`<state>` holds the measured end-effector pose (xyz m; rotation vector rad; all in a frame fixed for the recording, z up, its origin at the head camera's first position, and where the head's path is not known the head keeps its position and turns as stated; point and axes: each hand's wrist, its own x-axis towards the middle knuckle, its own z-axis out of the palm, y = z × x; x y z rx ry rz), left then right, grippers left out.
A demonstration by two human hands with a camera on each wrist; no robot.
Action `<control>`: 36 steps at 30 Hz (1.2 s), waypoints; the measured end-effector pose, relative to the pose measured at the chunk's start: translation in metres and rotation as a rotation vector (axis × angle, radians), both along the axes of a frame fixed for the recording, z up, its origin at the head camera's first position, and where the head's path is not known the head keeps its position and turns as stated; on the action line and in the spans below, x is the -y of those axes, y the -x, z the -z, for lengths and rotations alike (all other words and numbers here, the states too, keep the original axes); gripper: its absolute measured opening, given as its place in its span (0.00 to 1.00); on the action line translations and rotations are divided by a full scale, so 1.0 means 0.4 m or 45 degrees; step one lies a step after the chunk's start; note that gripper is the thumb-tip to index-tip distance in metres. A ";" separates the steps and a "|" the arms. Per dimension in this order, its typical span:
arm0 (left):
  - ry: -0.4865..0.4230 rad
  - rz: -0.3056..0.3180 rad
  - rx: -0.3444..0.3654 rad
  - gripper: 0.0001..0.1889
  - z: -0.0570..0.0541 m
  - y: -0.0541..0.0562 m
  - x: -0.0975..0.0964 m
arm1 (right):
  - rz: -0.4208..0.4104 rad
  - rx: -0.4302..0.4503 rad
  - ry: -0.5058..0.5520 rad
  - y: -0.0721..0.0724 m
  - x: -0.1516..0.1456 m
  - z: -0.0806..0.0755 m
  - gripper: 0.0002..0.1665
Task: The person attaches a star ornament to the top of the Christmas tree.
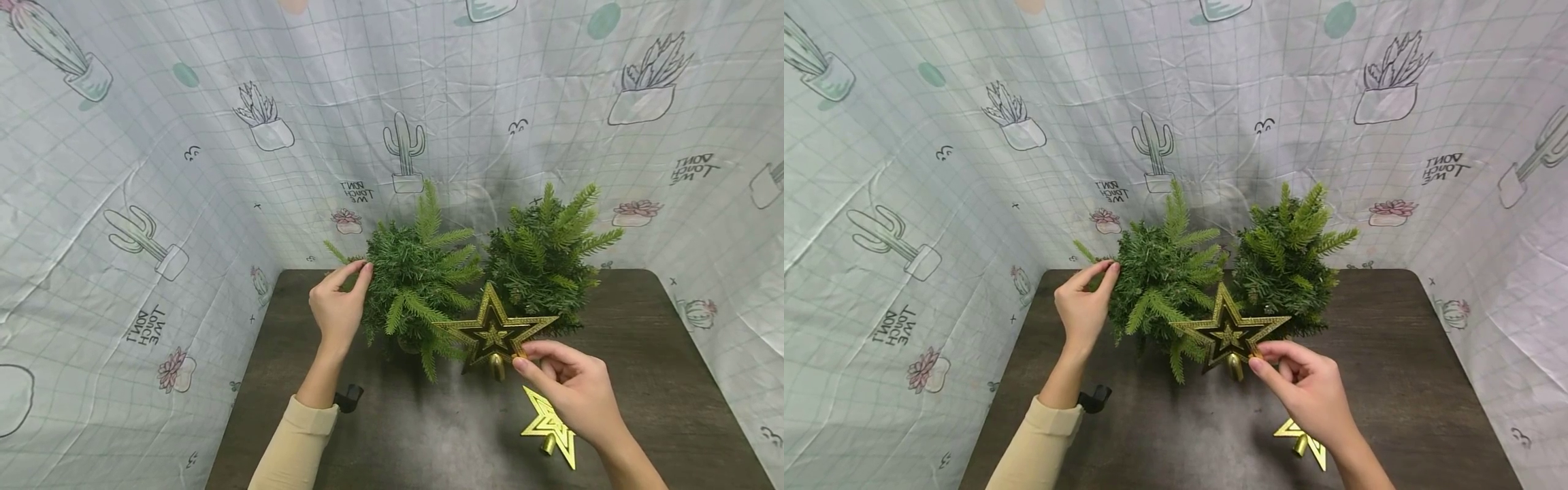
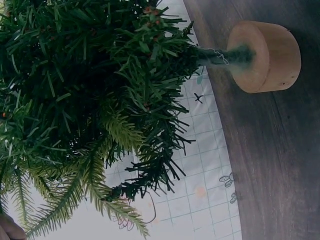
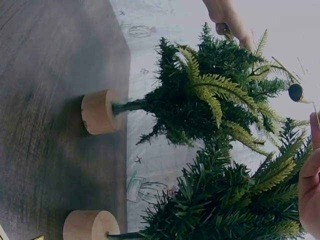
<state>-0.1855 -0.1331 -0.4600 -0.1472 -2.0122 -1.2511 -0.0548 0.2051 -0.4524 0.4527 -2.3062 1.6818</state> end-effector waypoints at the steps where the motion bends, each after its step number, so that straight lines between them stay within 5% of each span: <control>1: 0.001 0.000 0.001 0.10 0.001 0.000 0.000 | 0.000 -0.003 -0.003 0.000 0.002 -0.001 0.16; 36: 0.026 0.000 0.034 0.13 -0.005 -0.003 0.000 | 0.000 -0.082 0.091 0.030 0.058 -0.051 0.19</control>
